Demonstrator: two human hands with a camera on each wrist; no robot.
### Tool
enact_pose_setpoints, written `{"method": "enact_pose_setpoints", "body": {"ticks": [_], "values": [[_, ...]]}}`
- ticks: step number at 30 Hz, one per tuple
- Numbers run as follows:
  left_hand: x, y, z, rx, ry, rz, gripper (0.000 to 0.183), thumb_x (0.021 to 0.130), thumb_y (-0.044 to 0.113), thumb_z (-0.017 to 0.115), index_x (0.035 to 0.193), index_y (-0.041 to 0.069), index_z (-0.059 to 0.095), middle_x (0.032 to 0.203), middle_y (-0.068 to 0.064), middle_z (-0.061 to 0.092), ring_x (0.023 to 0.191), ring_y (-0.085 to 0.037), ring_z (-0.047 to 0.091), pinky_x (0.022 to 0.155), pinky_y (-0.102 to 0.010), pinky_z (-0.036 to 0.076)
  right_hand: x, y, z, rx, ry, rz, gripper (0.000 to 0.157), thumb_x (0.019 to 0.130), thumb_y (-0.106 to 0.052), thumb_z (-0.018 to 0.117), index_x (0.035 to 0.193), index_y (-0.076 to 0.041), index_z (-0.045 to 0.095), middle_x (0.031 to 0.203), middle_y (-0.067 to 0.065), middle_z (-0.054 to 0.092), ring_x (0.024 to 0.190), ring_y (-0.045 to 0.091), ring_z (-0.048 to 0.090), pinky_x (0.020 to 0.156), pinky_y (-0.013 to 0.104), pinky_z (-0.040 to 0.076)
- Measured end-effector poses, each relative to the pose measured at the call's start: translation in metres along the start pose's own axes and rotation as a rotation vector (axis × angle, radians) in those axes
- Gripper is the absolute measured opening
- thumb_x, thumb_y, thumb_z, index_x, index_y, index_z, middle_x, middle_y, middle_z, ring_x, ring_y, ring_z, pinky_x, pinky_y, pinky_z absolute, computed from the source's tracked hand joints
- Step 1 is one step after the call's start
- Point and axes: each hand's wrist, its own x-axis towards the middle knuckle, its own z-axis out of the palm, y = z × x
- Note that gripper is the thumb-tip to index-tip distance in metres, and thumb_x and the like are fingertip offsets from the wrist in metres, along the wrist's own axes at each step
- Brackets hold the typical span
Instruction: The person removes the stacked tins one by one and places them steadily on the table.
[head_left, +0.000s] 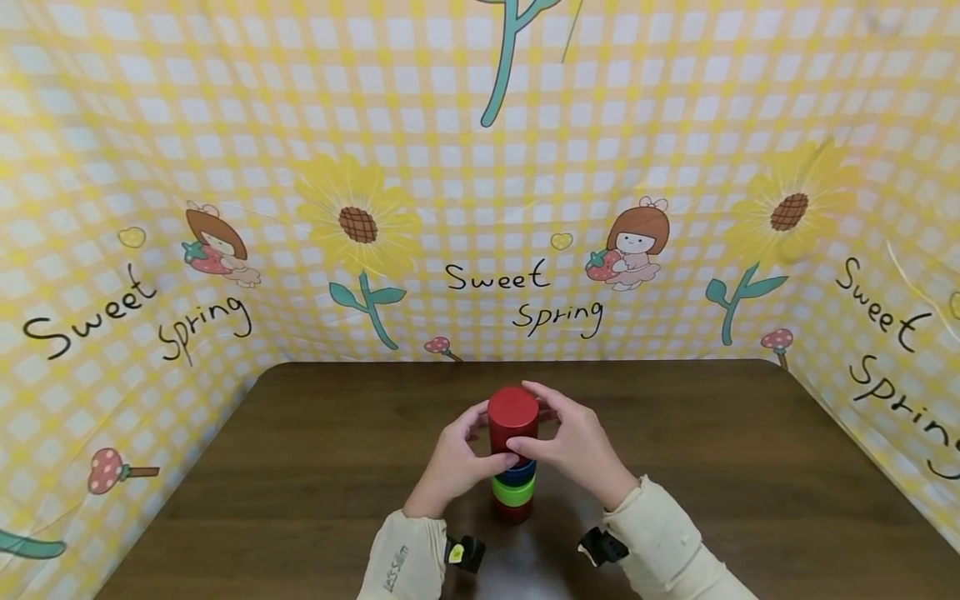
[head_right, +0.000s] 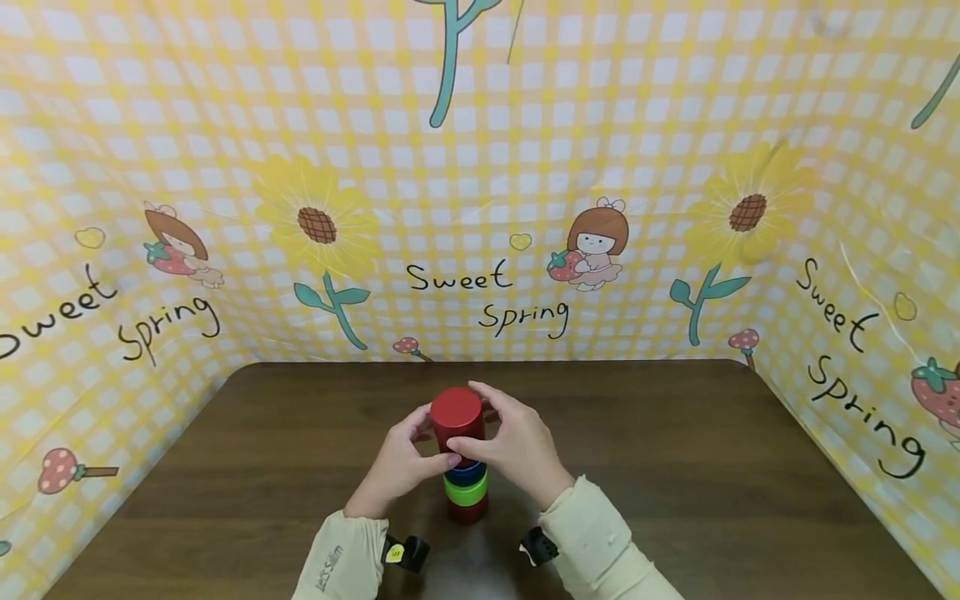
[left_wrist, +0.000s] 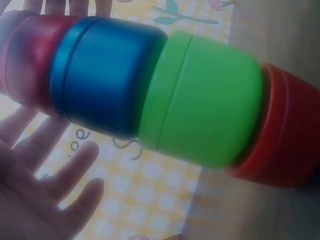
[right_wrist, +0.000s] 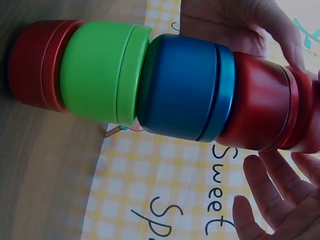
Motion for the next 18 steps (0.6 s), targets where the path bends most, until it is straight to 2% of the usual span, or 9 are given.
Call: {"method": "enact_pose_setpoints", "body": {"ticks": [4,9,12,18], "values": [[-0.0009,0.0005,0.0010,0.038,0.000,0.002,0.060,0.079,0.023,0.079,0.130,0.003,0.055,0.120,-0.012,0.062,0.109,-0.029,0.053,0.092,-0.052,0.040,-0.0002,-0.0004,0.0024,0.004,0.012,-0.005,0.060,0.076,-0.016,0.082,0.129,-0.002,0.057,0.109,0.008,0.067,0.092,0.022,0.063,0.076,0.034,0.053],[-0.0011,0.0005,0.0027,0.034,-0.003,-0.034,0.057,0.078,0.021,0.079,0.128,0.003,0.056,0.120,-0.013,0.062,0.110,-0.031,0.052,0.094,-0.059,0.038,-0.0006,-0.0001,0.0035,0.014,0.016,-0.009,0.059,0.076,-0.015,0.082,0.128,-0.003,0.057,0.110,0.009,0.067,0.092,0.023,0.062,0.077,0.039,0.053],[-0.0015,0.0009,0.0029,0.021,0.001,-0.050,0.056,0.078,0.019,0.079,0.128,0.003,0.056,0.120,-0.013,0.062,0.110,-0.031,0.052,0.095,-0.060,0.037,-0.0007,-0.0003,0.0032,0.017,0.017,-0.010,0.058,0.076,-0.015,0.082,0.127,-0.003,0.058,0.110,0.009,0.067,0.092,0.023,0.062,0.077,0.038,0.053],[-0.0015,0.0016,0.0032,0.041,0.002,-0.034,0.055,0.080,0.019,0.078,0.128,0.003,0.056,0.119,-0.013,0.063,0.109,-0.030,0.053,0.094,-0.057,0.038,-0.0025,-0.0026,0.0009,0.027,0.023,-0.009,0.056,0.076,-0.015,0.082,0.125,-0.002,0.059,0.108,0.009,0.067,0.091,0.021,0.062,0.077,0.037,0.053]]}}
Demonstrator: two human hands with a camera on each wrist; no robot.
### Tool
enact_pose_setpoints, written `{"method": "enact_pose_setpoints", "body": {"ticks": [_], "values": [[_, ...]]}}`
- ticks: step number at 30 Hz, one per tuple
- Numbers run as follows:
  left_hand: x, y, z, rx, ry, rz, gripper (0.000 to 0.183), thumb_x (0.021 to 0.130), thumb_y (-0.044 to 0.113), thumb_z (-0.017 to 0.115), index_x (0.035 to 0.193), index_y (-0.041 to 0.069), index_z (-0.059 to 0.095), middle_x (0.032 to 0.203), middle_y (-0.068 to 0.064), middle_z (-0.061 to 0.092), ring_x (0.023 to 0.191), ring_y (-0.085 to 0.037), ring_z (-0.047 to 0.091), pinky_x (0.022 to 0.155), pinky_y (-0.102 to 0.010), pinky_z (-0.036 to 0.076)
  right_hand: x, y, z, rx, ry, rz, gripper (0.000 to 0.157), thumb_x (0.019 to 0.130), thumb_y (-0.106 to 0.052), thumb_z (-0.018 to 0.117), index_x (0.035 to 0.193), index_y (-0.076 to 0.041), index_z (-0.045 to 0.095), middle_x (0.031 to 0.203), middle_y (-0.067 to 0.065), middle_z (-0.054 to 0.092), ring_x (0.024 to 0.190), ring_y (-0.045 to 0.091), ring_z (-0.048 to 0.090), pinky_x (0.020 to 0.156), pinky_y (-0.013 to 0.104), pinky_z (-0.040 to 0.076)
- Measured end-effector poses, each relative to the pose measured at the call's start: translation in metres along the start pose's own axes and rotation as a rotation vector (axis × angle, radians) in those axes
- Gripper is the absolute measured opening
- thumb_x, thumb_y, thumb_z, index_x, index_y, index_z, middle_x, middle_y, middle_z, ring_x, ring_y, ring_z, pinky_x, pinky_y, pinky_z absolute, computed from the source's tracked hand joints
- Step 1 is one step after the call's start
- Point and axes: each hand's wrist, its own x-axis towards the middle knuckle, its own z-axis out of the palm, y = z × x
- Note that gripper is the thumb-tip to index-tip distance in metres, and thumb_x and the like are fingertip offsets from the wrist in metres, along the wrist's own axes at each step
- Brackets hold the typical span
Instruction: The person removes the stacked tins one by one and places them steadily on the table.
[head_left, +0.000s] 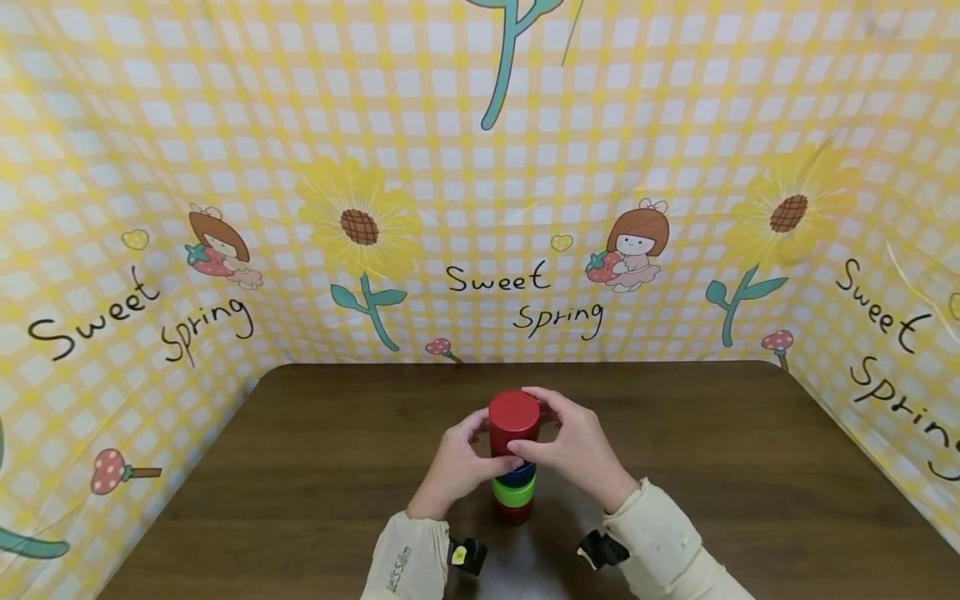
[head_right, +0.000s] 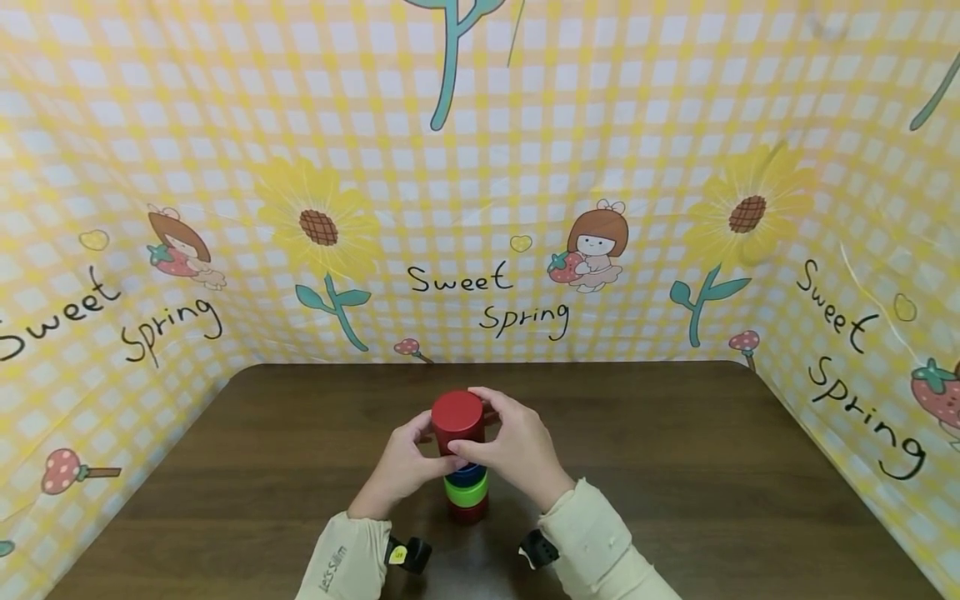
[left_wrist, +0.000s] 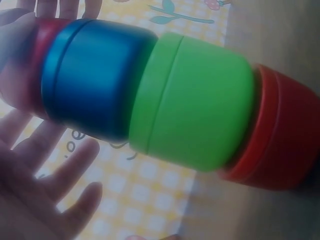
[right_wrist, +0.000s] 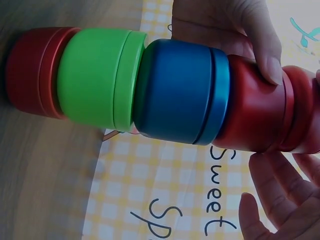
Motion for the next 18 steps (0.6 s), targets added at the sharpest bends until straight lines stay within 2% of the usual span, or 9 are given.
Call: {"method": "enact_pose_setpoints", "body": {"ticks": [5,13,18], "values": [[0.001,0.000,0.001,0.000,0.010,-0.010,0.057,0.080,0.018,0.078,0.130,0.003,0.055,0.117,-0.012,0.064,0.109,-0.029,0.055,0.093,-0.053,0.040,-0.001,0.000,-0.004,-0.005,0.006,0.014,0.059,0.074,-0.012,0.083,0.127,-0.003,0.058,0.107,0.007,0.068,0.090,0.020,0.062,0.078,0.041,0.053],[0.002,0.000,0.001,-0.022,-0.004,-0.015,0.058,0.080,0.018,0.078,0.131,0.003,0.054,0.114,-0.014,0.064,0.105,-0.030,0.057,0.091,-0.056,0.043,-0.002,0.003,-0.013,-0.049,0.031,0.000,0.060,0.073,-0.012,0.084,0.127,-0.003,0.058,0.110,0.008,0.067,0.089,0.020,0.062,0.075,0.032,0.053],[0.001,-0.001,0.001,-0.029,-0.005,-0.024,0.058,0.080,0.019,0.079,0.130,0.004,0.055,0.112,-0.014,0.065,0.100,-0.029,0.059,0.088,-0.053,0.047,-0.005,0.006,-0.021,-0.067,0.051,0.017,0.061,0.073,-0.015,0.084,0.127,-0.004,0.058,0.107,0.006,0.068,0.087,0.018,0.062,0.073,0.031,0.053]]}}
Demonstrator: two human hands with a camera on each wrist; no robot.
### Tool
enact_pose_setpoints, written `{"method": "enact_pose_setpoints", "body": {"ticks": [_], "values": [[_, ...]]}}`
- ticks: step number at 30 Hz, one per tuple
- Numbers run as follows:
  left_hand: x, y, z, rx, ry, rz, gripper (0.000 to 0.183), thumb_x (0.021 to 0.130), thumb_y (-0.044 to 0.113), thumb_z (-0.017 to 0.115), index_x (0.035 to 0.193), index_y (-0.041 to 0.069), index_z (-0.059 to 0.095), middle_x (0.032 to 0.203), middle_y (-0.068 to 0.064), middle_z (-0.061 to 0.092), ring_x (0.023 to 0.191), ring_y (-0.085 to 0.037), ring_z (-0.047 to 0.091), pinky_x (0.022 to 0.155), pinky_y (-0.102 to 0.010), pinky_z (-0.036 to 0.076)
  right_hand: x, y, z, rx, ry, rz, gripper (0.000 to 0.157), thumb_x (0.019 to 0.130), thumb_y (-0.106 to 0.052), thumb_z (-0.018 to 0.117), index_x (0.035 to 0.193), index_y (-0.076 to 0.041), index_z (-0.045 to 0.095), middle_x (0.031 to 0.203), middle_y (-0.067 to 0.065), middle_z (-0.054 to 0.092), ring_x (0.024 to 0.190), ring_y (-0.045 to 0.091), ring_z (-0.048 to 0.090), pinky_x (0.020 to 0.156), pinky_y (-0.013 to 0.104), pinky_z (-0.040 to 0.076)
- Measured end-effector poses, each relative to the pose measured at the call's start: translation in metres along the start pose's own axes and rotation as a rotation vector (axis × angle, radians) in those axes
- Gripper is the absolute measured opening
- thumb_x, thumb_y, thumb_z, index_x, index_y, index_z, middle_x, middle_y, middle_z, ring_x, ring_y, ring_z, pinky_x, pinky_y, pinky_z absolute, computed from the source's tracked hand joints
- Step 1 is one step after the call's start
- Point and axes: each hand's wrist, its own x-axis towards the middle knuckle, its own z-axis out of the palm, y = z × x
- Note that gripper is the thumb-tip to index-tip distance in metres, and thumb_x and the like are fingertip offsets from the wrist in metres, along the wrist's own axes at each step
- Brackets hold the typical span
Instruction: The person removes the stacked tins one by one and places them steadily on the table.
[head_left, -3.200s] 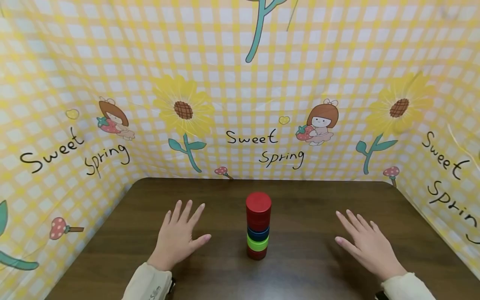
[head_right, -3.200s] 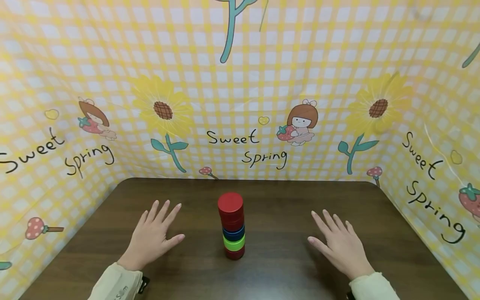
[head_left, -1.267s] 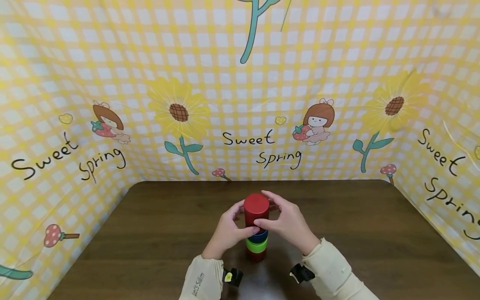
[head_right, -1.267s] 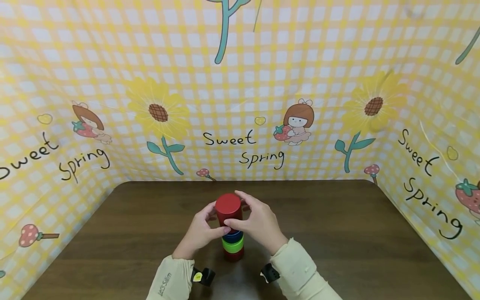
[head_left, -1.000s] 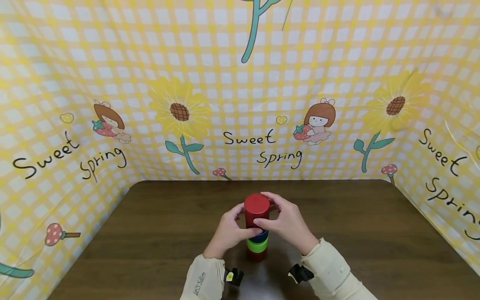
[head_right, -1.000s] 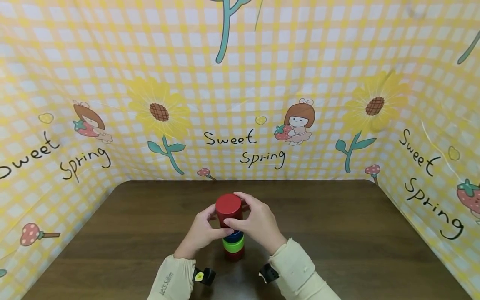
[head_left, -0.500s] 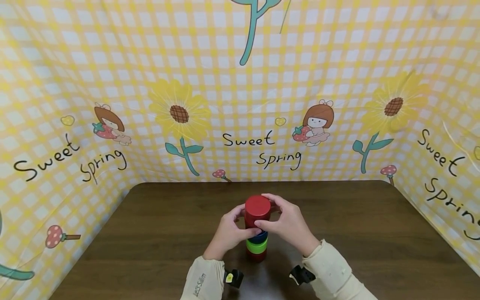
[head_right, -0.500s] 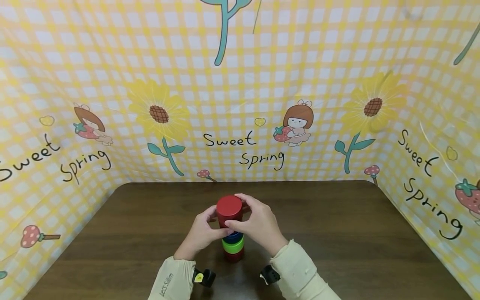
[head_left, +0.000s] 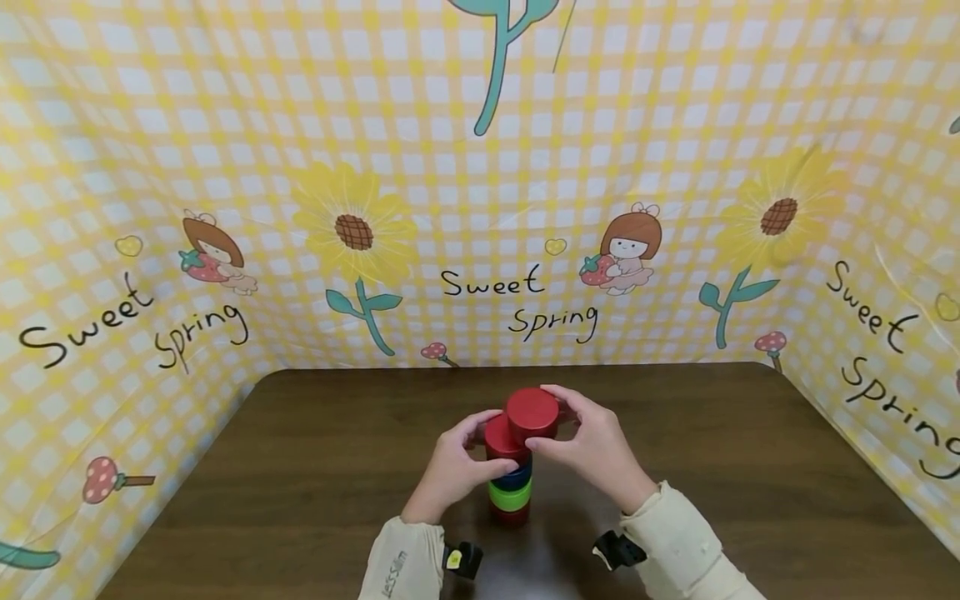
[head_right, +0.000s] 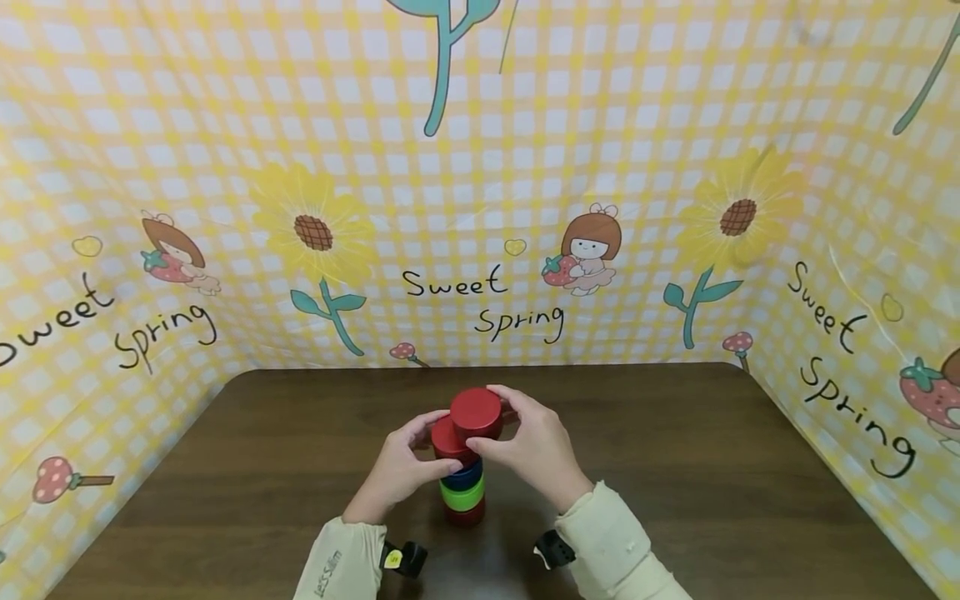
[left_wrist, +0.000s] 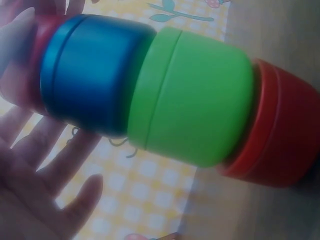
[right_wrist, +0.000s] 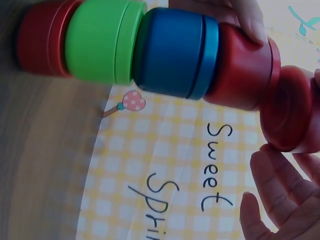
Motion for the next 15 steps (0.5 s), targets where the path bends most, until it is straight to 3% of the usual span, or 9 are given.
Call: {"method": "enact_pose_setpoints", "body": {"ticks": [15], "values": [[-0.001,-0.001,0.000,0.001,0.014,0.025,0.059,0.077,0.018,0.082,0.129,0.005,0.057,0.110,-0.013,0.066,0.095,-0.027,0.060,0.080,-0.048,0.051,-0.009,0.012,-0.019,-0.066,0.044,0.024,0.061,0.072,-0.012,0.085,0.126,-0.002,0.059,0.103,0.007,0.068,0.084,0.019,0.063,0.069,0.031,0.051]]}}
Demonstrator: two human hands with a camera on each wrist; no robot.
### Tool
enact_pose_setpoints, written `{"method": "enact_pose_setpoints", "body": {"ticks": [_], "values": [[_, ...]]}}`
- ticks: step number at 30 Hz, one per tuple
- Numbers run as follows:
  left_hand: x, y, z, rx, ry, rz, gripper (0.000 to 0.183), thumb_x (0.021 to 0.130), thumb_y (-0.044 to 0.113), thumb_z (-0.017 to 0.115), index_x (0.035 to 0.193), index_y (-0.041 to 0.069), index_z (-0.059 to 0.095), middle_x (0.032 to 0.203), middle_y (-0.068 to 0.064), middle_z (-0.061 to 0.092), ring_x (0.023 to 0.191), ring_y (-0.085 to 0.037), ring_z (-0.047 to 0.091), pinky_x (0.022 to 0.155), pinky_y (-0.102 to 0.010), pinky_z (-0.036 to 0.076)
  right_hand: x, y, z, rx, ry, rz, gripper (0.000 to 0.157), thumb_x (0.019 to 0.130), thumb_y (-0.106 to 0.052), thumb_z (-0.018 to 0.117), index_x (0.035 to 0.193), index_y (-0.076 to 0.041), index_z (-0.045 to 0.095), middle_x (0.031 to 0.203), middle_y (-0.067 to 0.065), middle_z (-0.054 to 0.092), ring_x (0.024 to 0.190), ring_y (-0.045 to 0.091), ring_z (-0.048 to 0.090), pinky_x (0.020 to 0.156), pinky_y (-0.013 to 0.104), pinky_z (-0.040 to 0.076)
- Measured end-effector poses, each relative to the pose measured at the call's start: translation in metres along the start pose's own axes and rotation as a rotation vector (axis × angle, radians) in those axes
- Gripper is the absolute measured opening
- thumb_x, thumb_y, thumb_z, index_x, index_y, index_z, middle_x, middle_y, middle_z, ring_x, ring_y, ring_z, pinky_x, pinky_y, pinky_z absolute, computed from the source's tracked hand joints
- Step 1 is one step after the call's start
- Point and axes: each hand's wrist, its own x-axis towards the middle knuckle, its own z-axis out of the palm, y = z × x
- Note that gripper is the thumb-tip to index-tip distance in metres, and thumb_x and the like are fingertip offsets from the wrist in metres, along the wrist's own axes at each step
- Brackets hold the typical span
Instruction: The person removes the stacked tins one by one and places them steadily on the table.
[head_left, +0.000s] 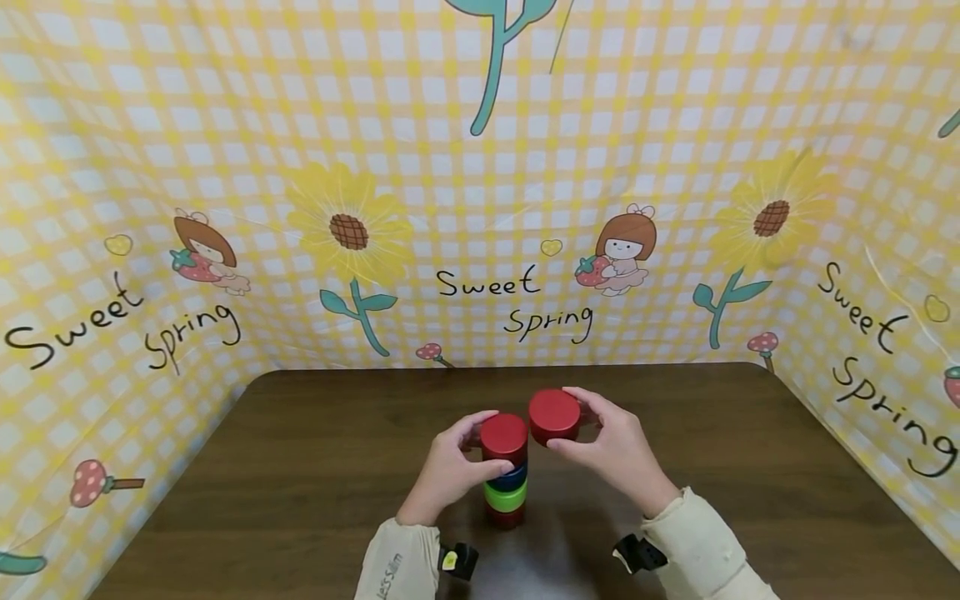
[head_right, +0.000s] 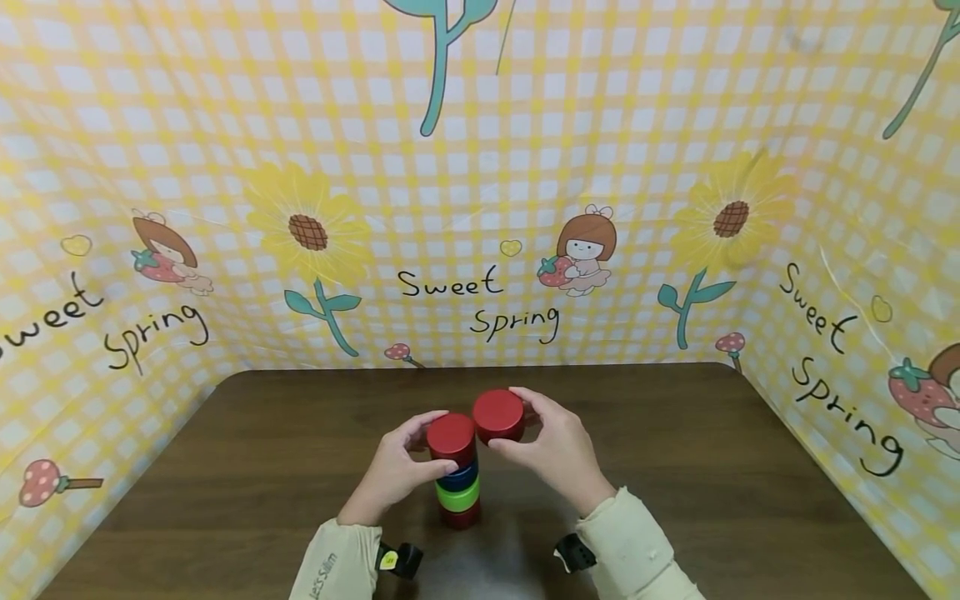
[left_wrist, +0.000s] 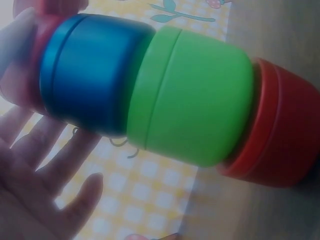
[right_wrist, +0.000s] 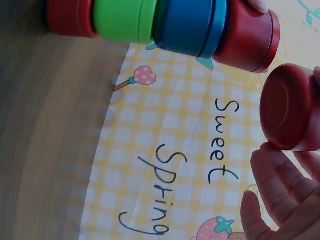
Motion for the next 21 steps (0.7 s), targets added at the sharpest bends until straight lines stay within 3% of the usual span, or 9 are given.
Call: {"method": "enact_pose_setpoints", "body": {"ticks": [12,16,21], "values": [[-0.001,0.001,0.000,0.006,0.003,-0.007,0.059,0.077,0.019,0.081,0.129,0.005,0.057,0.110,-0.012,0.066,0.096,-0.027,0.059,0.084,-0.054,0.048,-0.016,0.020,-0.012,0.018,0.031,0.094,0.059,0.072,-0.013,0.085,0.124,-0.002,0.060,0.103,0.009,0.068,0.085,0.020,0.064,0.070,0.032,0.052],[-0.001,0.002,-0.001,0.017,0.007,-0.018,0.058,0.077,0.019,0.081,0.129,0.006,0.057,0.110,-0.012,0.066,0.096,-0.027,0.058,0.082,-0.052,0.048,-0.019,0.026,-0.017,-0.011,0.032,0.099,0.060,0.072,-0.014,0.085,0.124,-0.002,0.060,0.102,0.010,0.068,0.085,0.021,0.064,0.071,0.036,0.053],[-0.001,0.001,-0.002,0.021,-0.002,-0.041,0.058,0.078,0.021,0.081,0.129,0.007,0.057,0.112,-0.012,0.065,0.097,-0.026,0.058,0.082,-0.048,0.050,-0.023,0.033,-0.023,-0.027,0.030,0.127,0.060,0.071,-0.014,0.085,0.124,-0.001,0.060,0.101,0.011,0.068,0.084,0.021,0.064,0.066,0.030,0.052]]}}
